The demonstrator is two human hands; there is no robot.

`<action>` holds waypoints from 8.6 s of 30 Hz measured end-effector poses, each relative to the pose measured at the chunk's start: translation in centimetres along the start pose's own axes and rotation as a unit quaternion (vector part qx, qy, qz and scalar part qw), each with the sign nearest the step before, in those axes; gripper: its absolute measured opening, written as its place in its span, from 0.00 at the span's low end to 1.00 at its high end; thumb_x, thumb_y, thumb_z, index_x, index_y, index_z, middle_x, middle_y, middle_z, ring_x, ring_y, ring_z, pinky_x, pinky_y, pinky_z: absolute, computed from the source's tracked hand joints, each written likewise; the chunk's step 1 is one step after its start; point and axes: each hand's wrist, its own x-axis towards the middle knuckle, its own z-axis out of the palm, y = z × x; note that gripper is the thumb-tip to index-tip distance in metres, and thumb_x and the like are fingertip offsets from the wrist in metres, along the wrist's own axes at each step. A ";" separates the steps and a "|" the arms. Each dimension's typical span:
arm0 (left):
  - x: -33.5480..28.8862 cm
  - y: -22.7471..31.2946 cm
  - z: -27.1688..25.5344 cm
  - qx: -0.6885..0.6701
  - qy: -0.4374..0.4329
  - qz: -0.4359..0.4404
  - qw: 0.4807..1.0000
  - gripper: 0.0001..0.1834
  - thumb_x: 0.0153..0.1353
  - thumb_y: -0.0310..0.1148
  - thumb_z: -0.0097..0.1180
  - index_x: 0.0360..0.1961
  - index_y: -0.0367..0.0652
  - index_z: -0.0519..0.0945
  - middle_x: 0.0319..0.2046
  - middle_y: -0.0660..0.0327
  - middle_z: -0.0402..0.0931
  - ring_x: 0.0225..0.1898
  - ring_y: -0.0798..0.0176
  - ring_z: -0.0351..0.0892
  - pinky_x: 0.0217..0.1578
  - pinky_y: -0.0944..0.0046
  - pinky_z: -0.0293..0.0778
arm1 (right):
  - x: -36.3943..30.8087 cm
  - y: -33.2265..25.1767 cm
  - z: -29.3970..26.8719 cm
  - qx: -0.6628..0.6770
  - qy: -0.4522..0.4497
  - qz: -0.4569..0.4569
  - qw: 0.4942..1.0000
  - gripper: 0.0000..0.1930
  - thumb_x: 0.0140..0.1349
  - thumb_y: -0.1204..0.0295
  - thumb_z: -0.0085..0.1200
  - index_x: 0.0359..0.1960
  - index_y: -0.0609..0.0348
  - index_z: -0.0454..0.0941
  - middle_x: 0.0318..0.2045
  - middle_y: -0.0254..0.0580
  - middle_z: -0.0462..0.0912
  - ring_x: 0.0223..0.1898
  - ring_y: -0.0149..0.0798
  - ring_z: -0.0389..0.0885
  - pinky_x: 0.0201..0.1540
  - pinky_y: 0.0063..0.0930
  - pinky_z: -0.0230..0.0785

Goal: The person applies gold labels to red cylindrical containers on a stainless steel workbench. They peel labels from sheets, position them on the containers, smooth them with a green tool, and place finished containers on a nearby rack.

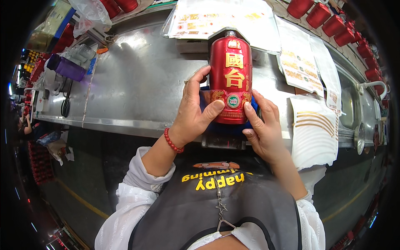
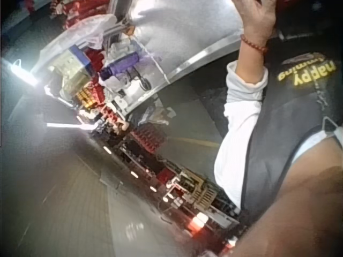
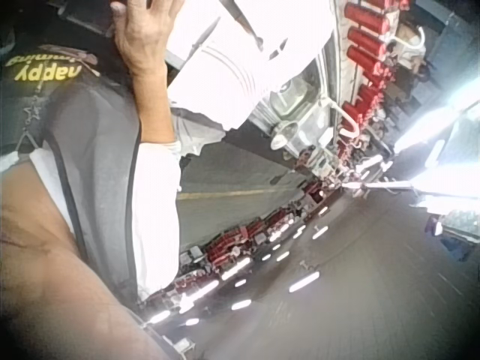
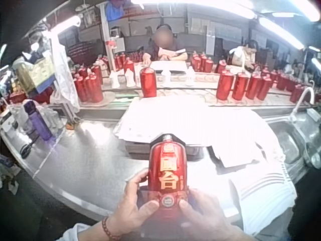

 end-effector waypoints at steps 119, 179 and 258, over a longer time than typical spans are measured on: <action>-2.6 1.4 1.2 0.364 0.032 0.124 0.922 0.58 0.53 0.62 0.67 0.73 0.32 0.57 0.67 0.46 0.64 0.66 0.36 0.59 0.68 0.26 0.39 | -0.4 1.7 -0.8 0.066 0.135 0.102 0.983 0.32 0.57 0.81 0.61 0.67 0.61 0.70 0.59 0.62 0.74 0.55 0.54 0.78 0.55 0.42 0.74; -1.6 1.4 0.4 0.334 0.036 0.136 0.932 0.61 0.46 0.60 0.73 0.74 0.37 0.59 0.50 0.51 0.80 0.69 0.41 0.58 0.69 0.28 0.34 | 4.6 -0.7 -3.4 0.165 0.033 -0.068 0.983 0.22 0.41 0.82 0.74 0.42 0.56 0.85 0.30 0.37 0.74 0.30 0.39 0.74 0.31 0.30 0.69; -3.7 0.3 -1.3 0.167 0.092 0.216 0.958 0.22 0.58 0.24 0.60 0.54 0.50 0.82 0.55 0.52 0.81 0.53 0.53 0.80 0.70 0.33 0.50 | 9.1 -4.2 -2.1 0.202 0.010 0.224 0.953 0.14 0.68 0.76 0.51 0.53 0.64 0.78 0.28 0.39 0.82 0.30 0.25 0.77 0.37 0.21 0.71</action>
